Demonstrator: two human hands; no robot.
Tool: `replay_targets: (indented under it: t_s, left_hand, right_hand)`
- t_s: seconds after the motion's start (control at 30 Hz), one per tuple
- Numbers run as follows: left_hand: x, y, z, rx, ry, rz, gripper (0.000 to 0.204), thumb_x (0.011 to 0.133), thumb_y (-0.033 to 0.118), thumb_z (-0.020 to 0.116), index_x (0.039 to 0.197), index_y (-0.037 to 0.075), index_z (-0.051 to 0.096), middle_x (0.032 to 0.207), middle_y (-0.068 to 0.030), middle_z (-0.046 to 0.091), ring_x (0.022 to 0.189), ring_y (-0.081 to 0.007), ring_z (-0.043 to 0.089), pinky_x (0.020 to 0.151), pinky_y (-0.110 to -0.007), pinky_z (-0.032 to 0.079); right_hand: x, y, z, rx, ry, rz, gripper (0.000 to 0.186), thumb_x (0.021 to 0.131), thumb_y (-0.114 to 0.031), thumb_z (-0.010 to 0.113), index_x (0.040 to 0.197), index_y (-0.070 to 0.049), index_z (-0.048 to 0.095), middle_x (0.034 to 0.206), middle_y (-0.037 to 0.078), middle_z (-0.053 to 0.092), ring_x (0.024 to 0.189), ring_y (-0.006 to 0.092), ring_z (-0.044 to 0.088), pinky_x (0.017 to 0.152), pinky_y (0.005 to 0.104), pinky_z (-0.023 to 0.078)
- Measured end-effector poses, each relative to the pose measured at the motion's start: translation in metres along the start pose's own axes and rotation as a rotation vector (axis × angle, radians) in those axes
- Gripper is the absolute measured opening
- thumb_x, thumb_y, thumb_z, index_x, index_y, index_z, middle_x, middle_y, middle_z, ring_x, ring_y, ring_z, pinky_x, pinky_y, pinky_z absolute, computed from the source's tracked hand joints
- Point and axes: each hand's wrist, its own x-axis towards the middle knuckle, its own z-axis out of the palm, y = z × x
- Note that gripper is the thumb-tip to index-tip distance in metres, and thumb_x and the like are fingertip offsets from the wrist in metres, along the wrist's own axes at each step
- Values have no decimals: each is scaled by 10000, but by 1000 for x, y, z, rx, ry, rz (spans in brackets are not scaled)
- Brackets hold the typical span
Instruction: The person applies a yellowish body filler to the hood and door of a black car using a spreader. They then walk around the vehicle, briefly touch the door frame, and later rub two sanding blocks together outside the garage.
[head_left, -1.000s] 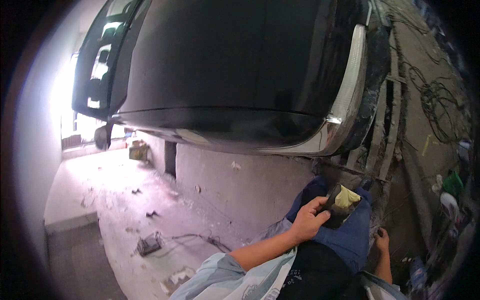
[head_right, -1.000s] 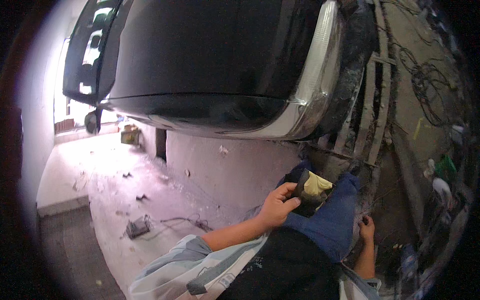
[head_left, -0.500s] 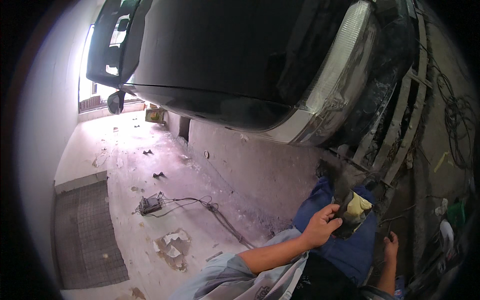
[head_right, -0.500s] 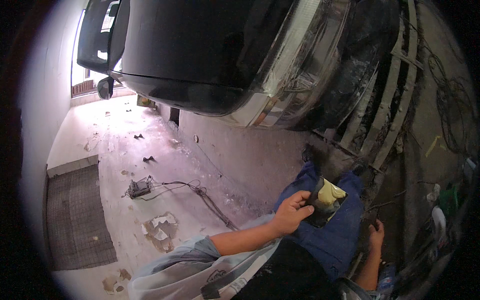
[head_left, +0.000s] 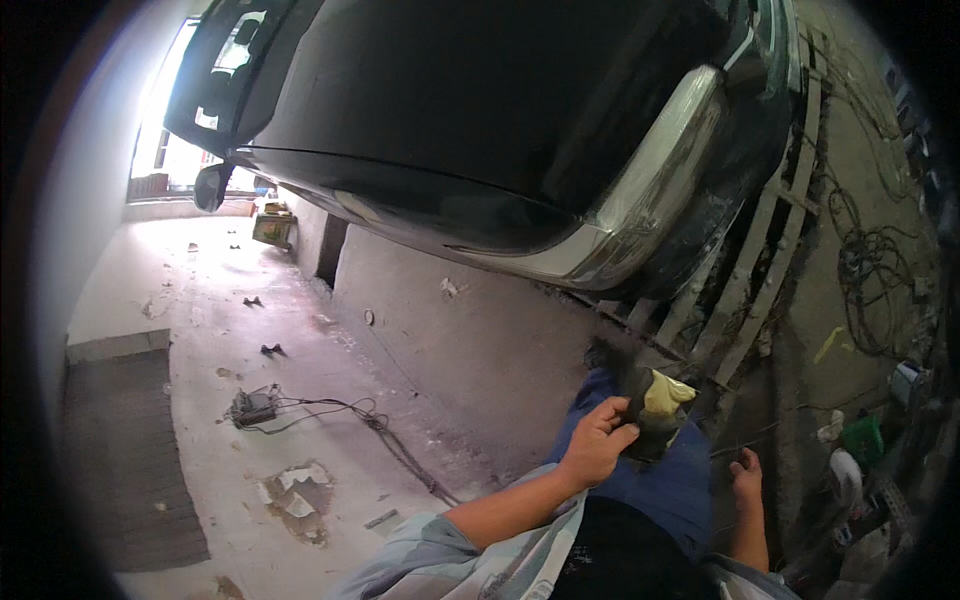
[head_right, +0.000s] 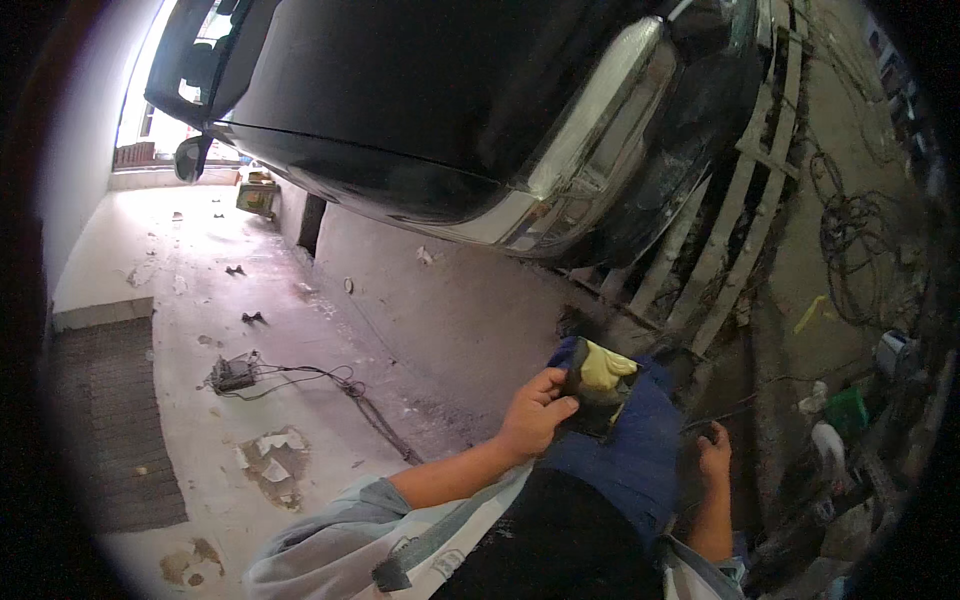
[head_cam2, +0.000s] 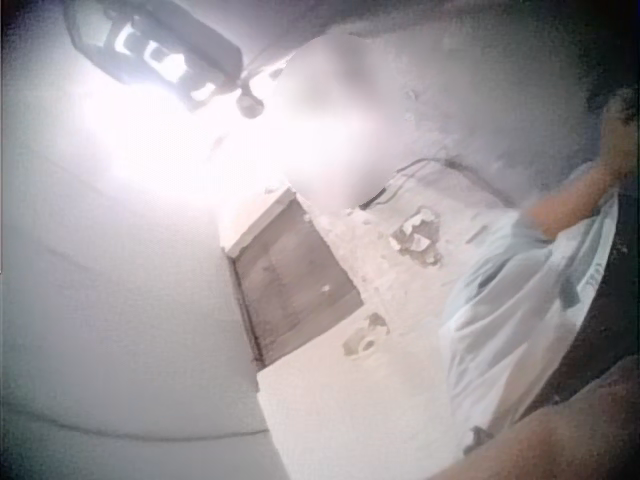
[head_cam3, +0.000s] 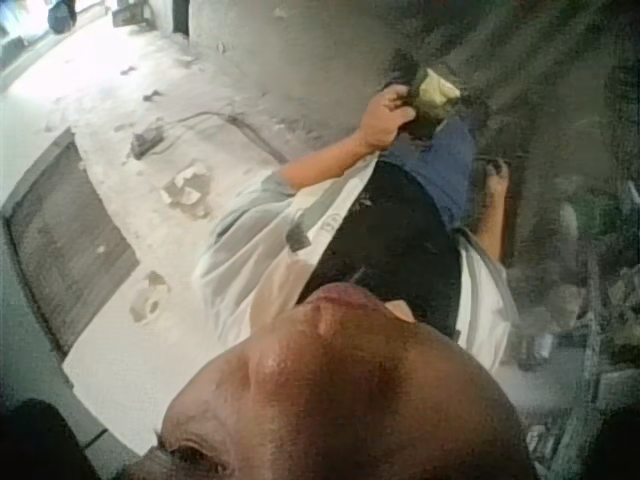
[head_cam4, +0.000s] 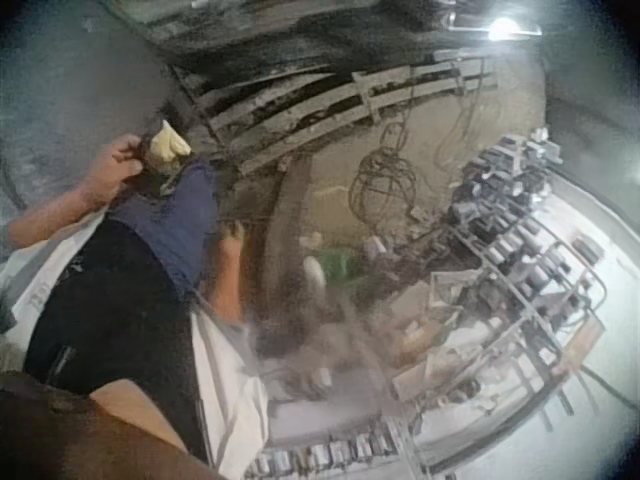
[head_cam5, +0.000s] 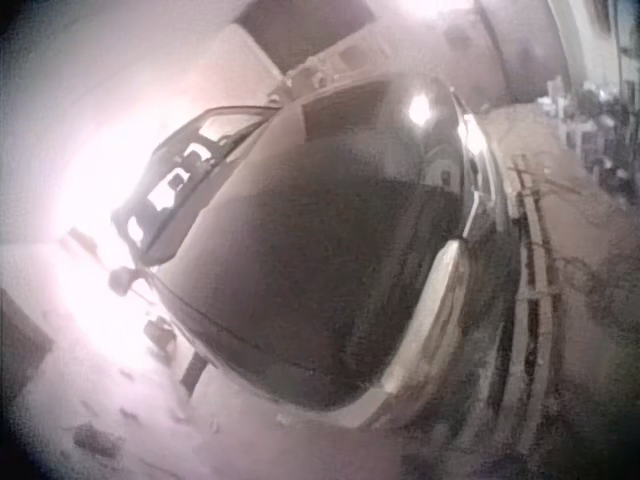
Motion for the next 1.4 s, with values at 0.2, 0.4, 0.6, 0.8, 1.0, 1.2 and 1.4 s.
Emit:
replay_targets:
  t_s: [0.2, 0.4, 0.6, 0.8, 1.0, 1.2, 1.4]
  left_hand:
    - [-23, 23, -2, -67, 92, 116, 324, 894, -29, 546, 1217, -13, 532, 1134, -66, 622, 1044, -135, 577, 924, -276, 445]
    - [-52, 38, -29, -189, 206, 234, 340, 874, -24, 558, 1213, -14, 538, 1131, -71, 626, 1038, -150, 588, 937, -287, 443]
    - [-92, 58, -76, -754, 229, 390, 361, 840, -69, 524, 1190, 10, 557, 1147, -103, 637, 1042, -217, 624, 936, -376, 500]
    - [-142, 75, -148, -889, 215, 553, 364, 857, -48, 511, 1214, 17, 524, 1169, -118, 625, 1053, -242, 626, 948, -404, 506]
    - [-205, 71, -228, -937, 168, 581, 354, 925, -3, 479, 1277, 21, 453, 1201, -133, 595, 1107, -244, 605, 988, -433, 491]
    - [-249, 81, -276, -980, 94, 567, 335, 928, -3, 458, 1263, -10, 447, 1175, -151, 597, 1077, -262, 620, 974, -436, 501]
    - [-269, 87, -328, -1037, 169, 664, 350, 925, -2, 485, 1272, -18, 435, 1176, -158, 603, 1077, -257, 621, 965, -428, 508]
  right_hand:
    - [-5, -40, -12, -60, 0, -72, 553, 850, -6, 591, 1385, -55, 459, 1338, 123, 534, 1153, 235, 541, 901, 322, 460]
    - [-26, -111, 2, -246, -75, -146, 562, 848, -35, 616, 1387, -50, 457, 1368, 144, 518, 1196, 263, 530, 913, 360, 464]
    - [-63, -196, 54, -326, -184, -320, 614, 855, -89, 655, 1425, -71, 425, 1452, 144, 442, 1235, 289, 511, 941, 418, 467]
    - [-141, -268, 149, 194, -474, -521, 655, 823, -72, 702, 1410, -16, 416, 1409, 129, 473, 1239, 275, 503, 946, 412, 469]
    - [-278, -343, 306, 182, -667, -919, 641, 839, -68, 636, 1420, -21, 369, 1279, 142, 549, 1153, 245, 559, 975, 385, 458]
    - [-372, -377, 453, 4, -735, -1129, 668, 878, -153, 655, 1455, -66, 330, 1154, 139, 587, 1027, 193, 586, 897, 318, 475]
    - [-420, -384, 565, -132, -1046, -1023, 722, 841, -98, 711, 1449, -65, 323, 1009, 95, 623, 879, 144, 606, 800, 281, 495]
